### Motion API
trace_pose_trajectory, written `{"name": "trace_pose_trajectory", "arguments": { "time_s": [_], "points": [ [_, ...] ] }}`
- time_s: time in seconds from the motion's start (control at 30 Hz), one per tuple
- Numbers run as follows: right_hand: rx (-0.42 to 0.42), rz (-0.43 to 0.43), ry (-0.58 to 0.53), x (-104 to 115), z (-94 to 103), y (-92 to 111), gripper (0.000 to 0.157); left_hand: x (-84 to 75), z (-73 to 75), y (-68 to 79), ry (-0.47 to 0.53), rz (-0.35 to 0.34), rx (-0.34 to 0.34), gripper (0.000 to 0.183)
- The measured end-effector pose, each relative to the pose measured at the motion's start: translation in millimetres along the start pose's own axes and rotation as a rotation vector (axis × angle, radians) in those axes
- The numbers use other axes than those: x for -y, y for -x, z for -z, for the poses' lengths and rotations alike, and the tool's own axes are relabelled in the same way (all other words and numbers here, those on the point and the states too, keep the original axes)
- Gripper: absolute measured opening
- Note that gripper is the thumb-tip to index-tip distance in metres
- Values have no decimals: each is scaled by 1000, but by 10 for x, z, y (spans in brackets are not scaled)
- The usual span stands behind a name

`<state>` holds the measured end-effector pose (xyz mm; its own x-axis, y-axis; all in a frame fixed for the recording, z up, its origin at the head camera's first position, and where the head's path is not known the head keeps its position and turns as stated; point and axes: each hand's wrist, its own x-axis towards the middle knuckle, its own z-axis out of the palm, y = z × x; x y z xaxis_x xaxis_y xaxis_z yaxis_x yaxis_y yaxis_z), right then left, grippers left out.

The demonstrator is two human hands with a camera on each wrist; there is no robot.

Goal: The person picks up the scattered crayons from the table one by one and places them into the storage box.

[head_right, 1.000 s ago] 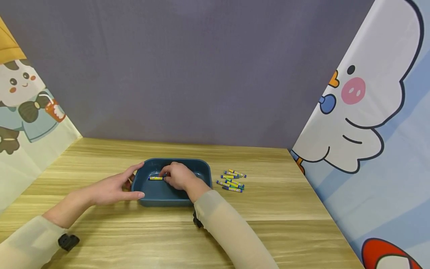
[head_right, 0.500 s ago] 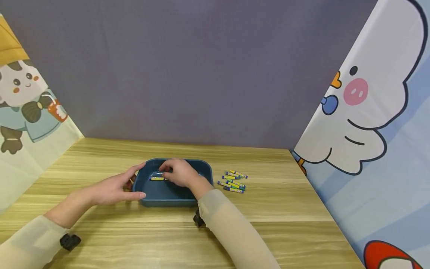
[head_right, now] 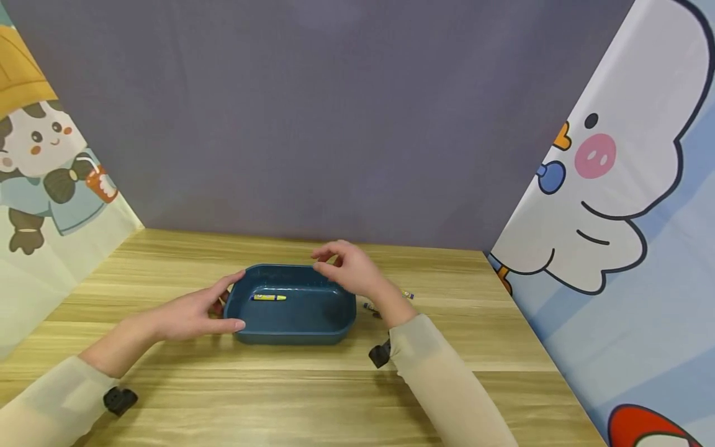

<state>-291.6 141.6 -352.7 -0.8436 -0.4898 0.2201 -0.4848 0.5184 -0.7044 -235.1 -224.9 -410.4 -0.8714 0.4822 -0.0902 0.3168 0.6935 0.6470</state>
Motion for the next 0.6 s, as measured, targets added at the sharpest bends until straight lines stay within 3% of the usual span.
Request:
{"name": "trace_pose_trajectory", "arguments": {
  "time_s": [0.3,0.47,0.6],
  "points": [
    [-94,-166,36,-696,704,524,28,-25,6,7,-16,7,6,116],
    [-53,-275,70,-1147,882,773,36,-29,4,5,-25,1,3,116],
    [7,-297,104,-1397,928,873,36,-26,-4,9,-22,1,4,116]
  ]
}}
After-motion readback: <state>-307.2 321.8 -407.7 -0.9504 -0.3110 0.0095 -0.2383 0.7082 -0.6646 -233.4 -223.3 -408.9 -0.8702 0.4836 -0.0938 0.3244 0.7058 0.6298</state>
